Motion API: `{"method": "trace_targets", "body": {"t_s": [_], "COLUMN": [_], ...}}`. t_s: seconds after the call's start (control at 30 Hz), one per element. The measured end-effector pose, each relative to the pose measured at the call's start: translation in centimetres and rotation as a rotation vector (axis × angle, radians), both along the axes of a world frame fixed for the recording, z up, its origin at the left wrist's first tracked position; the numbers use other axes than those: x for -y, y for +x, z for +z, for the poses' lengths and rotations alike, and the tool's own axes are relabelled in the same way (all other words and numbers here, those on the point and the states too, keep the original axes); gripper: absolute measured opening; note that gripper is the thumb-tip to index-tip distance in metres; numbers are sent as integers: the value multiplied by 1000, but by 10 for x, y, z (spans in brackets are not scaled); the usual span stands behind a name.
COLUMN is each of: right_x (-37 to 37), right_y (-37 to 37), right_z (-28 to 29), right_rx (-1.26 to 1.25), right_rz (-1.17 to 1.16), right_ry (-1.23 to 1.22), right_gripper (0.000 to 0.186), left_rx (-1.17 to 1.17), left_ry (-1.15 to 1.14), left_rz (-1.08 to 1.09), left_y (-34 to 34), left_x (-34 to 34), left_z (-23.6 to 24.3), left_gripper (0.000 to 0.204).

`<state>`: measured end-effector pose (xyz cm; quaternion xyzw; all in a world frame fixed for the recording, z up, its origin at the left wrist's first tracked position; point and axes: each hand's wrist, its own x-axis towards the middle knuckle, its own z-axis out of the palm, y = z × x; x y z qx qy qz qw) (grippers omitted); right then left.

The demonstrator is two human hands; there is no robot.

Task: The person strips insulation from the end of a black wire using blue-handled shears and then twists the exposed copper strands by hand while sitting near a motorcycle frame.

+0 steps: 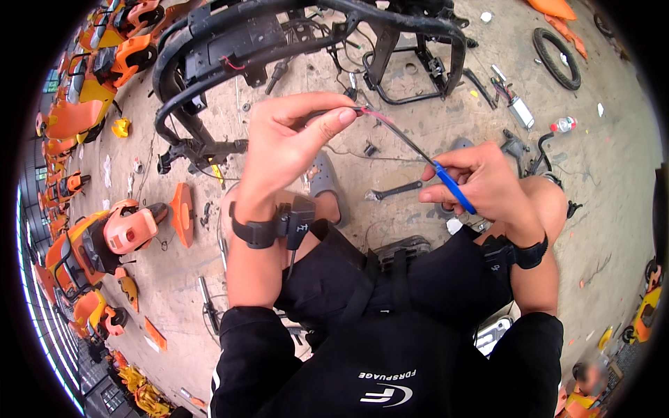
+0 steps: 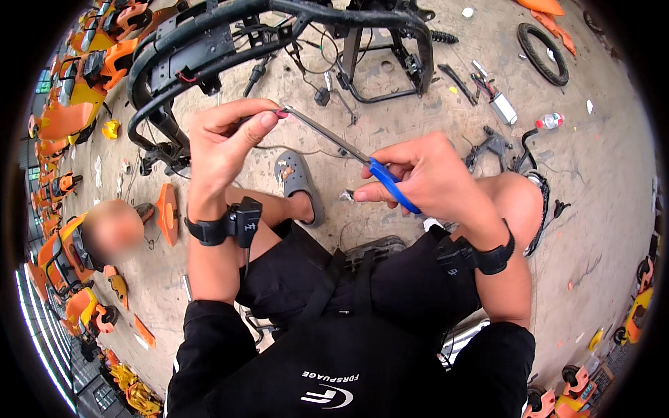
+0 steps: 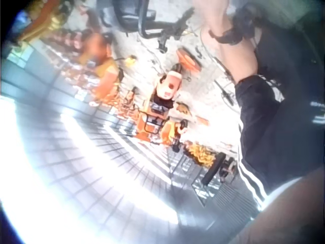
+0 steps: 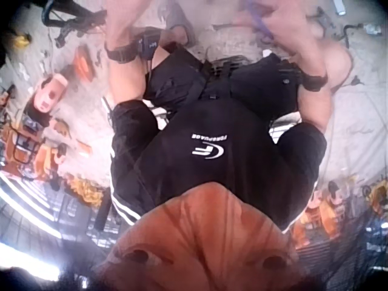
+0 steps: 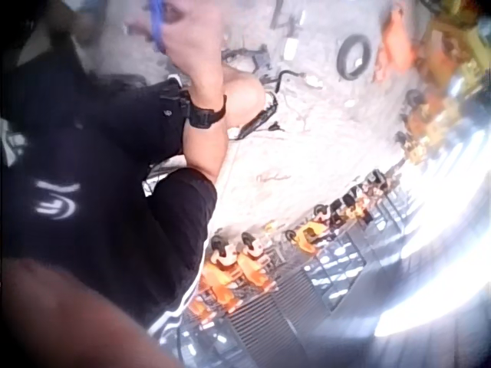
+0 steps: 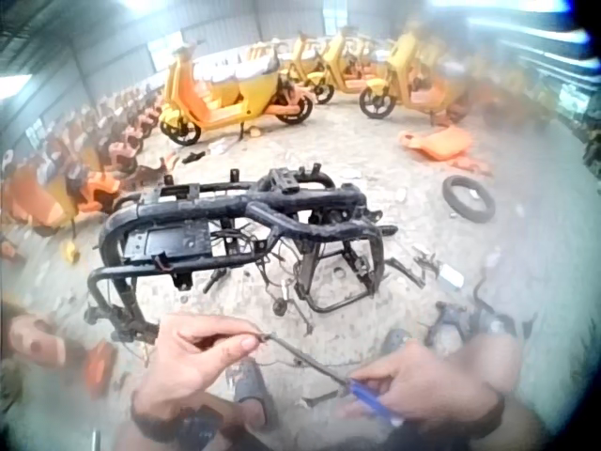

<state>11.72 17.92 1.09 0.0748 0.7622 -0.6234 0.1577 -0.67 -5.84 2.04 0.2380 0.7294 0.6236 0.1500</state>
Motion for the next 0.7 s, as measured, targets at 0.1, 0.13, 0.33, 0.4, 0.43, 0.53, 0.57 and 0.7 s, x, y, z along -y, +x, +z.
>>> {"method": "trace_targets", "body": {"t_s": [0.1, 0.13, 0.33, 0.4, 0.43, 0.53, 0.57, 0.7], "right_x": [7, 8, 12, 12, 12, 12, 11, 13], "right_y": [-3, -4, -6, -7, -7, -8, -7, -6], "right_z": [-8, -10, -17, -15, -14, -19, -19, -17], "right_rx": [8, -13, -529, -661, -725, -835, -822, -811], "right_rz": [-73, -88, -163, -146, -136, -136, -140, -133], "right_ry": [-67, -32, 399, 520, 577, 623, 618, 615], "right_gripper": [32, 32, 27, 30, 32, 32, 31, 28], "left_rx": [-132, -206, -16, 177, 275, 339, 356, 202], "left_ry": [142, 85, 180, 228, 249, 341, 343, 300], "left_rz": [140, 180, 35, -121, -196, -161, -145, -12], "left_y": [1, 0, 0, -7, -8, 1, 3, 9], "left_x": [-15, -17, -19, -7, -4, -5, -6, -7], "left_z": [-11, -13, -9, -9, -8, 3, 6, 4], "left_gripper": [17, 18, 30, 31, 32, 22, 20, 14]}}
